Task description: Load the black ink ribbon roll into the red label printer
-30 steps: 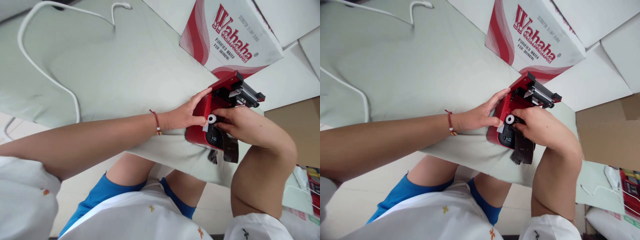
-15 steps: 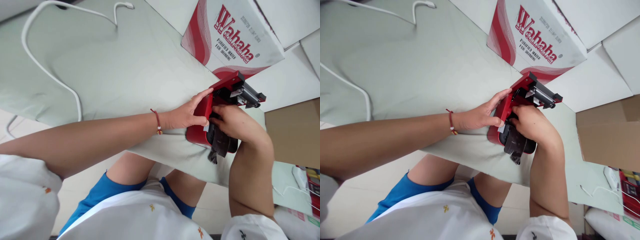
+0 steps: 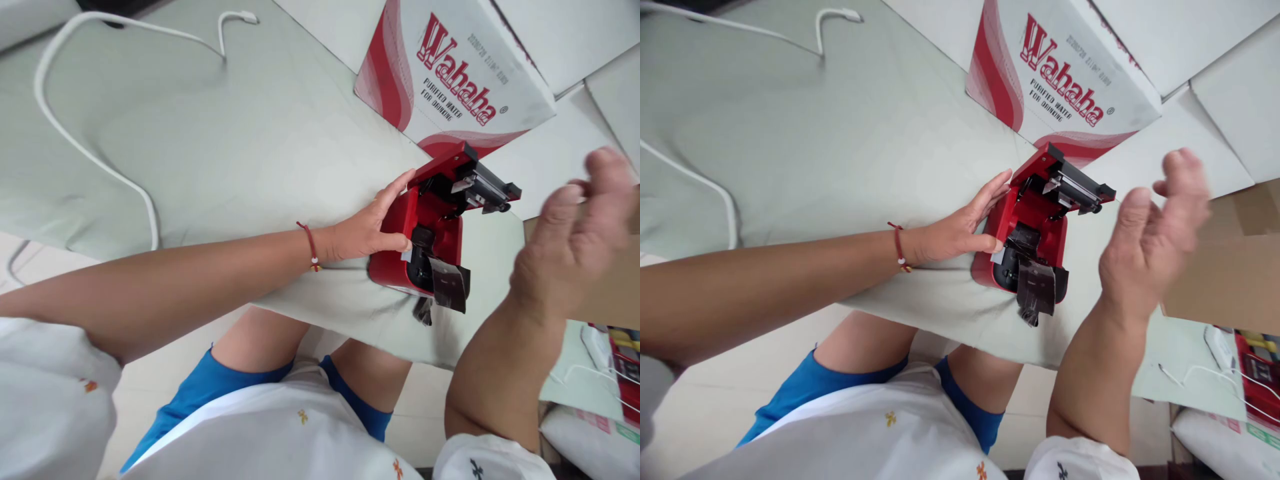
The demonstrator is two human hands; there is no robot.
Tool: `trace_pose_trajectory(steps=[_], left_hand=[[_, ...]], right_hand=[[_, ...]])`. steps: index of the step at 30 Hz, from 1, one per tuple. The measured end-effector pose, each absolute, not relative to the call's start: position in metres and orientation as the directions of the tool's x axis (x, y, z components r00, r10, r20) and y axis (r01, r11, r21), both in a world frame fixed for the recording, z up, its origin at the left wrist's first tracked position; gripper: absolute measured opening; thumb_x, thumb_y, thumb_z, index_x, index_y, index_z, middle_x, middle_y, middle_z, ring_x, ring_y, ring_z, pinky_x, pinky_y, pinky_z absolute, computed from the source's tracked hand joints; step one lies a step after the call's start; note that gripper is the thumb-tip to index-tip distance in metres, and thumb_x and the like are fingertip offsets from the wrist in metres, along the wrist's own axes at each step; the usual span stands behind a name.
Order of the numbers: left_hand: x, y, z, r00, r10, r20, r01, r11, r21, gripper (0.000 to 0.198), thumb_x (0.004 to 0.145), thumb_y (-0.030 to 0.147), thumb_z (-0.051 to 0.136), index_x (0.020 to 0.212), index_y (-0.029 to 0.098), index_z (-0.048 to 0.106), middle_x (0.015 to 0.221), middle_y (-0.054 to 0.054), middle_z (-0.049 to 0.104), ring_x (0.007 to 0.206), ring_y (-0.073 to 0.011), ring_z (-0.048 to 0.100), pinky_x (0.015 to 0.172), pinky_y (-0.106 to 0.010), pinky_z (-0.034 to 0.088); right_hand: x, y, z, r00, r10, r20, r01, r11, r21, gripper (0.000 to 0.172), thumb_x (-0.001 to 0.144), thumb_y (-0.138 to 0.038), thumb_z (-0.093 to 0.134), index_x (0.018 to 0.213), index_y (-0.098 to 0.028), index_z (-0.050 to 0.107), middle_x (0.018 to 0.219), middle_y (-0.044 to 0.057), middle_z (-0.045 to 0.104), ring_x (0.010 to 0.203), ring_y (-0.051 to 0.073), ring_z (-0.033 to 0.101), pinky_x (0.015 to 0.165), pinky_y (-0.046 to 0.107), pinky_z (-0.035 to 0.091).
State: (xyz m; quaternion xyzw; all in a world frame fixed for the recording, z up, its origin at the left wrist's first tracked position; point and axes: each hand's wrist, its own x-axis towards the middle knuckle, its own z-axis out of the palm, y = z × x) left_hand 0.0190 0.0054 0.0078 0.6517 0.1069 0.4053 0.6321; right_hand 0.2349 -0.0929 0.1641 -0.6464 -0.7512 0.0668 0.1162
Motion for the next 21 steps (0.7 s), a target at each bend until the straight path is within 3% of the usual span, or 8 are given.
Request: trace_pose_trajectory(steps=[5,10,14,17,21], left_hand=[[0.014,0.004,0.015,0.639,0.654,0.405,-0.355,-0.216,0.909,0.124,0.081,0.07,0.087,0.178,0.042,0.015,0.194,0.0,0.0,0.181,-0.0398,-0.001,0.148,-0.059,0.004],[0.005,0.002,0.029,0.616,0.649,0.446,-0.358,-0.274,0.893,0.097,0.091,0.073,0.076,0.173,0.041,0.036,0.192,0.003,0.019,0.181,-0.036,0.002,0.149,-0.056,0.004],[0.002,0.001,0.034,0.63,0.613,0.478,-0.318,-0.358,0.878,0.063,0.104,0.075,0.053,0.151,0.036,0.068,0.187,-0.001,0.033,0.179,-0.0339,0.019,0.148,-0.057,0.014],[0.006,0.001,0.032,0.591,0.644,0.485,-0.28,-0.4,0.872,0.062,0.107,0.077,0.043,0.136,0.034,0.078,0.184,0.0,0.041,0.177,-0.0339,0.026,0.147,-0.06,0.014],[0.012,0.003,0.028,0.537,0.683,0.496,-0.261,-0.424,0.867,0.065,0.106,0.08,0.039,0.124,0.034,0.082,0.18,0.003,0.048,0.179,-0.0337,0.016,0.148,-0.061,0.001]], right_hand=[[0.229,-0.098,0.156,-0.048,0.969,0.244,0.936,0.129,-0.328,0.06,0.104,-0.069,0.057,0.142,-0.028,0.078,0.129,0.016,0.078,0.129,0.042,0.073,0.091,0.056,0.065],[0.221,-0.129,0.125,0.203,0.778,0.594,0.862,0.145,-0.485,0.056,0.116,-0.053,0.038,0.13,-0.023,0.083,0.131,0.015,0.081,0.133,0.037,0.074,0.114,0.064,0.058],[0.22,-0.153,0.102,0.158,0.836,0.525,0.82,0.186,-0.542,0.048,0.117,-0.041,0.042,0.127,-0.023,0.085,0.133,0.011,0.083,0.138,0.031,0.073,0.126,0.062,0.051],[0.222,-0.158,0.095,0.136,0.844,0.519,0.824,0.195,-0.533,0.041,0.116,-0.035,0.047,0.131,-0.026,0.084,0.137,0.009,0.082,0.143,0.031,0.071,0.128,0.063,0.048],[0.223,-0.156,0.093,0.153,0.84,0.521,0.811,0.195,-0.552,0.037,0.115,-0.035,0.051,0.126,-0.029,0.086,0.132,0.007,0.084,0.14,0.029,0.073,0.128,0.062,0.048]])
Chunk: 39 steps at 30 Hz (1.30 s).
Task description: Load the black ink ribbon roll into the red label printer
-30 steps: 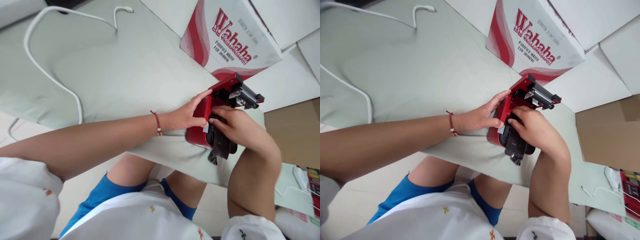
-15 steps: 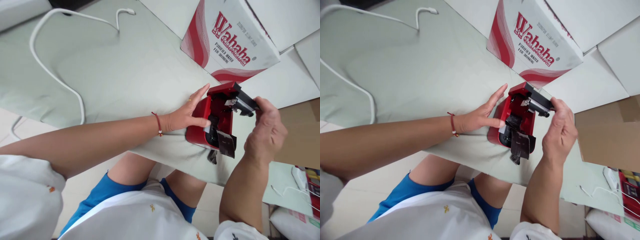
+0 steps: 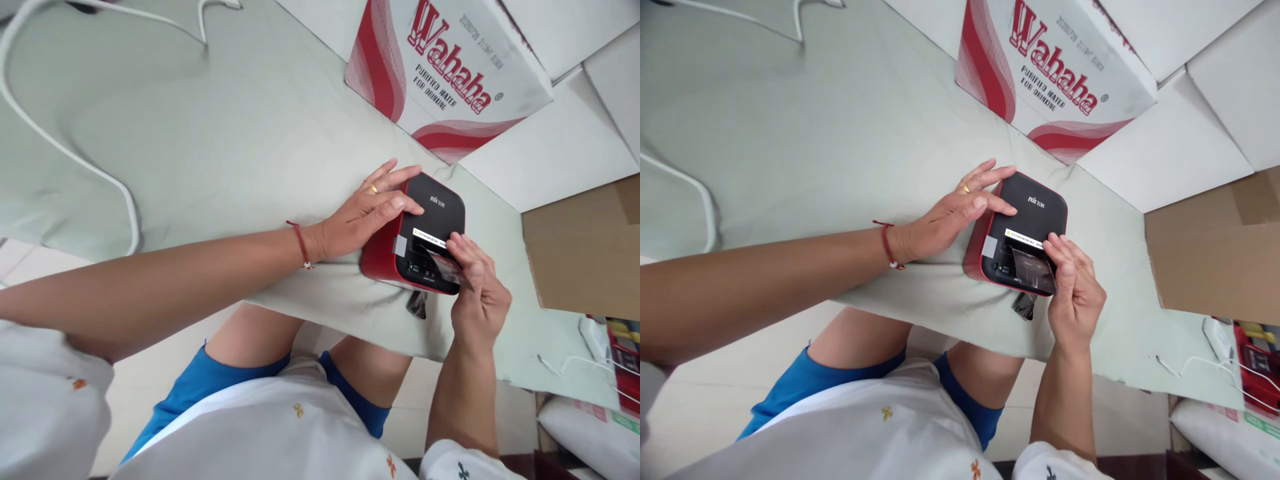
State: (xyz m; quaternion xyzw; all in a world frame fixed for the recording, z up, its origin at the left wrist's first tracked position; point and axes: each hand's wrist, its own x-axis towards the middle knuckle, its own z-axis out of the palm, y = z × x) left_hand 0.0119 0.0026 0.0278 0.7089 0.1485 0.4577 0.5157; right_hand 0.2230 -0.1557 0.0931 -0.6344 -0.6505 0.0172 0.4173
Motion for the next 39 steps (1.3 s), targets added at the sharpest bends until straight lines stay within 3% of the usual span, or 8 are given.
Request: trace_pose_trajectory(steps=[5,9,13,17,21,29,34,39], left_hand=[[0.01,0.004,0.028,0.567,0.643,0.515,-0.284,-0.434,0.855,0.053,0.102,0.076,0.057,0.122,0.033,0.08,0.18,0.0,0.047,0.18,-0.0362,0.014,0.145,-0.065,-0.003],[0.006,0.004,0.029,0.627,0.612,0.483,-0.285,-0.397,0.873,0.05,0.094,0.069,0.075,0.127,0.032,0.077,0.188,-0.004,0.032,0.18,-0.0385,0.01,0.145,-0.066,-0.002],[0.004,0.004,0.03,0.649,0.642,0.407,-0.277,-0.299,0.913,0.075,0.088,0.071,0.081,0.152,0.035,0.064,0.191,-0.003,0.023,0.181,-0.0391,-0.002,0.146,-0.064,0.001],[0.004,0.003,0.029,0.671,0.628,0.395,-0.294,-0.264,0.919,0.107,0.083,0.072,0.085,0.172,0.037,0.038,0.192,-0.003,0.017,0.181,-0.037,-0.009,0.147,-0.059,-0.002],[0.007,0.002,0.023,0.677,0.615,0.404,-0.331,-0.237,0.914,0.112,0.084,0.07,0.085,0.176,0.041,0.027,0.194,0.002,0.008,0.181,-0.0352,-0.008,0.149,-0.055,0.0],[0.009,0.001,0.017,0.702,0.604,0.378,-0.312,-0.216,0.925,0.117,0.088,0.07,0.082,0.179,0.044,0.011,0.194,0.006,-0.005,0.18,-0.0347,-0.015,0.148,-0.057,-0.003],[0.008,-0.001,0.02,0.705,0.609,0.363,-0.289,-0.22,0.932,0.12,0.089,0.067,0.082,0.18,0.042,0.008,0.194,0.005,-0.004,0.18,-0.0336,-0.015,0.148,-0.055,-0.003],[0.009,-0.001,0.02,0.705,0.611,0.359,-0.296,-0.206,0.933,0.121,0.089,0.063,0.082,0.181,0.037,0.008,0.194,0.002,-0.003,0.181,-0.0324,-0.007,0.15,-0.051,0.001]], right_hand=[[0.221,-0.156,0.089,0.182,0.855,0.486,0.845,0.117,-0.522,0.038,0.114,-0.04,0.052,0.125,-0.028,0.086,0.134,0.008,0.083,0.141,0.03,0.072,0.127,0.065,0.05],[0.216,-0.156,0.09,0.218,0.848,0.483,0.847,0.082,-0.526,0.037,0.113,-0.04,0.053,0.126,-0.026,0.085,0.135,0.01,0.083,0.144,0.031,0.07,0.127,0.065,0.049],[0.202,-0.164,0.095,0.188,0.834,0.518,0.836,0.141,-0.53,0.035,0.112,-0.035,0.055,0.134,-0.027,0.082,0.14,0.01,0.081,0.144,0.031,0.07,0.127,0.065,0.05],[0.186,-0.179,0.099,0.09,0.793,0.602,0.884,0.215,-0.416,0.034,0.109,-0.027,0.057,0.131,-0.029,0.082,0.136,0.01,0.082,0.145,0.037,0.069,0.127,0.072,0.047],[0.184,-0.189,0.097,-0.011,0.773,0.634,0.882,0.307,-0.358,0.031,0.103,-0.017,0.063,0.123,-0.031,0.083,0.116,0.006,0.087,0.132,0.037,0.077,0.117,0.07,0.056],[0.201,-0.178,0.113,-0.172,0.809,0.563,0.825,0.431,-0.367,0.028,0.1,-0.011,0.069,0.118,-0.027,0.083,0.114,0.004,0.087,0.11,0.027,0.084,0.097,0.049,0.068],[0.2,-0.158,0.146,-0.073,0.899,0.432,0.865,0.273,-0.421,0.017,0.105,-0.023,0.07,0.109,-0.028,0.085,0.118,0.004,0.087,0.114,0.026,0.083,0.099,0.044,0.067],[0.196,-0.124,0.162,0.008,0.944,0.329,0.947,0.098,-0.305,0.023,0.106,-0.039,0.068,0.11,-0.027,0.087,0.093,0.003,0.086,0.077,0.021,0.081,0.075,0.036,0.063]])
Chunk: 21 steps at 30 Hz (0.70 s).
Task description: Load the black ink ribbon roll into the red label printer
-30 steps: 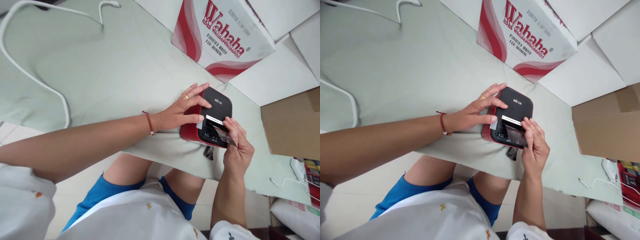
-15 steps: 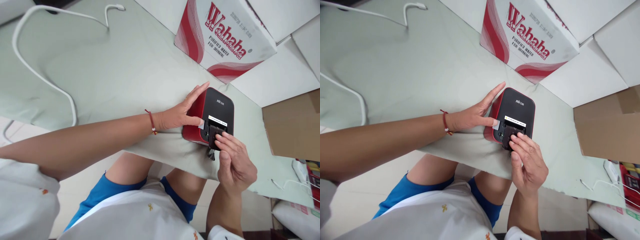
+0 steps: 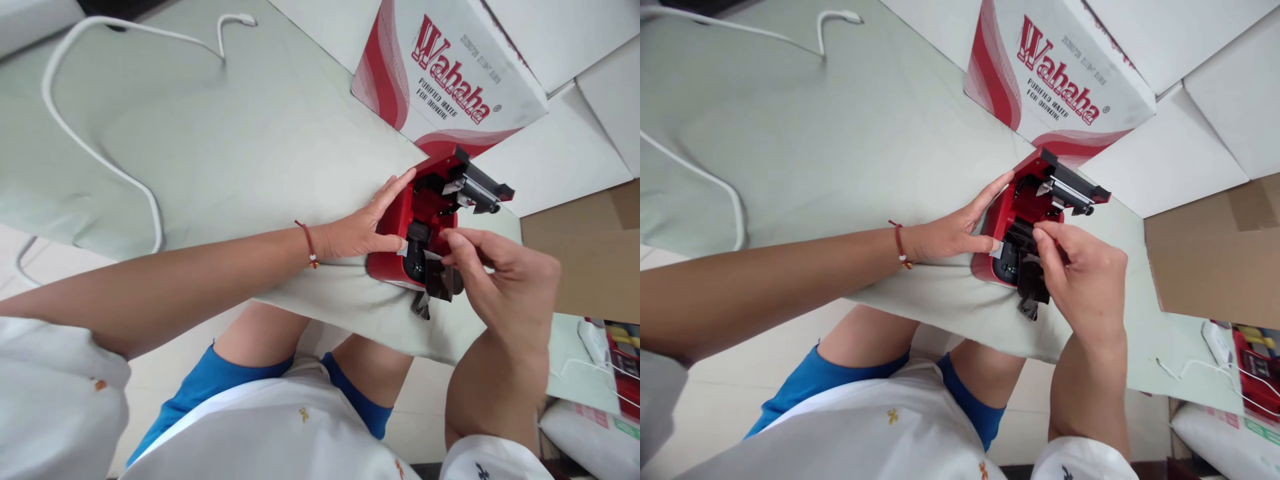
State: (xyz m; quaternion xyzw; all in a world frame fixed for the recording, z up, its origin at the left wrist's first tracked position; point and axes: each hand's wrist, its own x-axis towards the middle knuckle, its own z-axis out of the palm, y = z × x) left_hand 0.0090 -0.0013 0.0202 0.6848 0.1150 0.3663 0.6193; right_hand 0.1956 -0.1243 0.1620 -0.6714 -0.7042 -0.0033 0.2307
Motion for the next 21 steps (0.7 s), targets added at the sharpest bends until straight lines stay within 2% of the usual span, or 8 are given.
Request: trace_pose_trajectory(steps=[2,6,8,11,13,16,19,21], left_hand=[[0.01,-0.001,0.019,0.71,0.606,0.36,-0.295,-0.208,0.933,0.118,0.09,0.061,0.081,0.181,0.035,0.011,0.194,-0.001,0.0,0.182,-0.0323,-0.004,0.15,-0.05,0.002],[0.012,0.002,0.016,0.705,0.611,0.36,-0.278,-0.229,0.933,0.11,0.09,0.057,0.081,0.179,0.033,0.021,0.192,-0.005,0.013,0.181,-0.0343,0.005,0.149,-0.052,0.007],[0.013,0.004,0.015,0.704,0.608,0.367,-0.269,-0.25,0.93,0.109,0.088,0.058,0.082,0.177,0.031,0.026,0.19,-0.008,0.019,0.18,-0.0366,0.011,0.149,-0.053,0.011],[0.014,0.005,0.016,0.702,0.599,0.385,-0.275,-0.271,0.922,0.11,0.086,0.055,0.083,0.177,0.028,0.027,0.189,-0.011,0.022,0.179,-0.0379,0.015,0.149,-0.055,0.012],[0.014,0.004,0.017,0.692,0.604,0.395,-0.295,-0.263,0.919,0.111,0.087,0.052,0.082,0.178,0.031,0.021,0.191,-0.008,0.015,0.18,-0.0358,0.011,0.149,-0.054,0.01],[0.014,0.003,0.02,0.687,0.606,0.401,-0.331,-0.23,0.915,0.115,0.088,0.053,0.082,0.179,0.033,0.015,0.193,-0.005,0.005,0.181,-0.0336,0.007,0.149,-0.052,0.008],[0.012,0.001,0.022,0.681,0.614,0.398,-0.37,-0.18,0.911,0.112,0.088,0.061,0.084,0.177,0.039,0.021,0.193,0.0,0.009,0.181,-0.035,0.009,0.149,-0.053,0.01],[0.01,0.001,0.023,0.679,0.627,0.381,-0.379,-0.145,0.914,0.108,0.086,0.063,0.085,0.175,0.042,0.027,0.192,0.002,0.014,0.18,-0.0364,0.012,0.148,-0.054,0.012]], right_hand=[[0.197,-0.104,0.162,-0.011,0.977,0.214,0.986,0.046,-0.159,0.028,0.106,-0.037,0.063,0.116,-0.027,0.086,0.098,0.005,0.087,0.08,0.024,0.079,0.077,0.037,0.06],[0.199,-0.064,0.159,-0.008,0.978,-0.211,0.985,0.045,0.168,0.038,0.1,-0.027,0.057,0.127,-0.025,0.083,0.109,0.01,0.086,0.091,0.03,0.077,0.076,0.039,0.051],[0.197,-0.05,0.158,0.008,0.948,-0.317,0.965,0.076,0.25,0.036,0.098,-0.026,0.058,0.125,-0.023,0.082,0.106,0.011,0.085,0.089,0.03,0.075,0.072,0.038,0.047],[0.194,-0.042,0.157,0.023,0.935,-0.354,0.951,0.089,0.297,0.03,0.094,-0.027,0.062,0.117,-0.023,0.082,0.101,0.011,0.083,0.085,0.028,0.072,0.067,0.036,0.041],[0.194,-0.047,0.158,0.032,0.952,-0.306,0.963,0.052,0.263,0.031,0.093,-0.028,0.064,0.119,-0.024,0.082,0.104,0.01,0.083,0.085,0.028,0.071,0.068,0.035,0.041],[0.198,-0.072,0.169,0.074,0.984,-0.164,0.996,-0.065,0.059,0.036,0.093,-0.037,0.066,0.124,-0.026,0.081,0.089,0.006,0.079,0.073,0.024,0.067,0.069,0.036,0.045],[0.216,-0.114,0.19,0.209,0.978,-0.003,0.969,-0.207,-0.133,0.048,0.089,-0.061,0.069,0.12,-0.028,0.082,0.062,-0.001,0.06,0.055,0.02,0.052,0.06,0.036,0.043],[0.239,-0.146,0.205,0.34,0.935,0.098,0.933,-0.322,-0.163,0.058,0.087,-0.073,0.069,0.126,-0.032,0.08,0.067,0.0,0.065,0.058,0.022,0.055,0.057,0.037,0.043]])
